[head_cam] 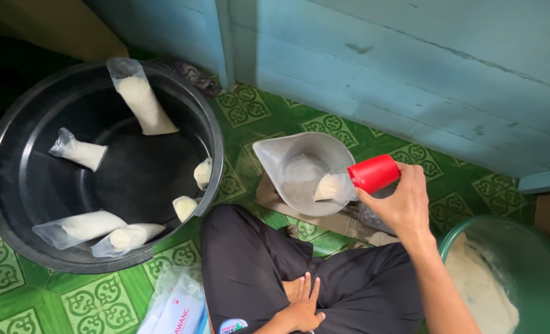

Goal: The person scoops white powder from a bucket into small plastic bags, weighs each bag on a scale, and places them into a black basin.

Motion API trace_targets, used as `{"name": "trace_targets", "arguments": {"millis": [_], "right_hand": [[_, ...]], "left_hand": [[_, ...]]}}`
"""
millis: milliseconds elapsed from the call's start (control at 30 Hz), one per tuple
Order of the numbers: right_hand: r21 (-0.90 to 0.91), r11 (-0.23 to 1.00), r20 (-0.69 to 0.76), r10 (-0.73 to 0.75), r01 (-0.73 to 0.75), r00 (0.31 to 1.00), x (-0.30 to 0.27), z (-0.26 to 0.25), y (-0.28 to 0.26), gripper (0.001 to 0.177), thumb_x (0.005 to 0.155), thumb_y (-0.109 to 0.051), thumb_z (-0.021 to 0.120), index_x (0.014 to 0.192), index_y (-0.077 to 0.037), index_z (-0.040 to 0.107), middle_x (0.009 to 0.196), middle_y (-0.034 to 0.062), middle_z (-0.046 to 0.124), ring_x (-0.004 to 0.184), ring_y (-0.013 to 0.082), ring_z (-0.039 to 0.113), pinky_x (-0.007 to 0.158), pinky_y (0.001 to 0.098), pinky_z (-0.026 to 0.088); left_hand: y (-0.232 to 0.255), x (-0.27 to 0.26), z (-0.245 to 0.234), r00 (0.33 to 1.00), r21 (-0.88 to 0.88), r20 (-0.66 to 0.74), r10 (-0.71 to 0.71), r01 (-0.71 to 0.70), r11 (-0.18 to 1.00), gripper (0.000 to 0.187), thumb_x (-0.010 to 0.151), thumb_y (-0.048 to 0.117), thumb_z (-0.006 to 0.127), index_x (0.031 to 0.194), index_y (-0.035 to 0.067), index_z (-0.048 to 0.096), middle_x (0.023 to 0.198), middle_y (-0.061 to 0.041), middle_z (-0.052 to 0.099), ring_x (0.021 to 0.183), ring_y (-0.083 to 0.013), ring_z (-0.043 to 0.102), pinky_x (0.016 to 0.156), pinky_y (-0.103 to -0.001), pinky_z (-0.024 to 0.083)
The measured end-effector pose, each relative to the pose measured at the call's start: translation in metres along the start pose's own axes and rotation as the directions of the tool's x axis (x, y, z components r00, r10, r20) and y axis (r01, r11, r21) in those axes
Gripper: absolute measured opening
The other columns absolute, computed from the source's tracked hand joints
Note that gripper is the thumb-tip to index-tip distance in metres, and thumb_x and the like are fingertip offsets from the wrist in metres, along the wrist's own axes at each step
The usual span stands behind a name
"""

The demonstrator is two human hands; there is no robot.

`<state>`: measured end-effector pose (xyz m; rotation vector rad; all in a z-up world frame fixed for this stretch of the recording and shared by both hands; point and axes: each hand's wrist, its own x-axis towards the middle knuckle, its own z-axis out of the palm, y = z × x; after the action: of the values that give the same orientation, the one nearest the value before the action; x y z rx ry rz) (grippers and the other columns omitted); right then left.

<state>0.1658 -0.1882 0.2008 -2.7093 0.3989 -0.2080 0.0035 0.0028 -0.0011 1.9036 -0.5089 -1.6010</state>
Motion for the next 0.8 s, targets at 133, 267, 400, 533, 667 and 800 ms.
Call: {"name": "trace_targets", "arguments": {"millis": [133, 267, 400, 533, 667, 800], "right_hand": [[-0.015, 1.000, -0.001, 0.018, -0.018, 1.000, -0.0006, 0.0001, -0.0017, 0.084, 0.060, -0.044, 0.086, 0.125, -0.002, 0.052, 0.112, 0.0130, 0.050, 0.105, 0.0305, 0.054, 0.076, 0.0462, 0.049], [-0.016, 1.000, -0.013, -0.002, 0.001, 1.000, -0.0011, 0.0010, -0.0003, 0.084, 0.060, -0.044, 0.086, 0.124, -0.001, 0.052, 0.111, 0.0136, 0.050, 0.104, 0.0308, 0.054, 0.076, 0.0456, 0.049], [-0.017, 1.000, -0.014, -0.018, 0.018, 1.000, -0.0025, -0.0009, -0.0019, 0.085, 0.060, -0.042, 0.087, 0.125, -0.001, 0.051, 0.112, 0.0143, 0.049, 0.105, 0.0306, 0.053, 0.075, 0.0439, 0.049], [-0.013, 1.000, -0.015, -0.018, 0.017, 1.000, -0.0034, -0.0011, -0.0030, 0.083, 0.061, -0.042, 0.086, 0.124, -0.001, 0.052, 0.112, 0.0138, 0.050, 0.105, 0.0301, 0.053, 0.075, 0.0444, 0.048], [-0.019, 0.999, -0.031, -0.045, 0.045, 0.998, -0.0033, 0.0008, -0.0007, 0.084, 0.060, -0.042, 0.086, 0.124, 0.000, 0.052, 0.111, 0.0145, 0.049, 0.104, 0.0309, 0.053, 0.075, 0.0443, 0.048], [-0.006, 1.000, -0.011, -0.017, 0.017, 1.000, -0.0024, 0.0003, -0.0018, 0.085, 0.060, -0.043, 0.086, 0.125, 0.000, 0.051, 0.111, 0.0142, 0.049, 0.104, 0.0307, 0.053, 0.078, 0.0439, 0.048]], "left_hand": [[-0.0018, 0.0013, -0.0007, 1.000, 0.009, 0.004, 0.010, -0.010, 1.000, 0.087, 0.097, 0.037, 0.039, 0.152, 0.011, -0.023, 0.154, -0.014, -0.038, 0.147, -0.0336, -0.028, 0.122, -0.046, -0.005], [-0.0006, -0.0003, 0.0000, 1.000, 0.015, 0.003, 0.012, -0.012, 1.000, 0.086, 0.097, 0.037, 0.039, 0.152, 0.011, -0.022, 0.154, -0.015, -0.037, 0.147, -0.0337, -0.028, 0.122, -0.046, -0.005], [0.0012, -0.0034, 0.0009, 1.000, 0.008, -0.016, 0.003, -0.003, 1.000, 0.086, 0.097, 0.035, 0.039, 0.152, 0.011, -0.023, 0.154, -0.014, -0.039, 0.147, -0.0324, -0.029, 0.122, -0.045, -0.006], [-0.0027, 0.0011, 0.0010, 1.000, -0.004, 0.009, 0.021, -0.021, 1.000, 0.087, 0.097, 0.037, 0.039, 0.152, 0.012, -0.024, 0.154, -0.014, -0.039, 0.146, -0.0340, -0.029, 0.122, -0.047, -0.004], [-0.0020, 0.0006, 0.0011, 1.000, -0.001, -0.011, 0.014, -0.014, 1.000, 0.087, 0.097, 0.036, 0.040, 0.152, 0.012, -0.023, 0.154, -0.014, -0.038, 0.147, -0.0333, -0.028, 0.122, -0.046, -0.005], [-0.0032, 0.0009, 0.0011, 1.000, -0.018, -0.006, 0.021, -0.021, 1.000, 0.088, 0.096, 0.036, 0.040, 0.152, 0.012, -0.023, 0.154, -0.014, -0.039, 0.147, -0.0333, -0.028, 0.122, -0.046, -0.005]]}}
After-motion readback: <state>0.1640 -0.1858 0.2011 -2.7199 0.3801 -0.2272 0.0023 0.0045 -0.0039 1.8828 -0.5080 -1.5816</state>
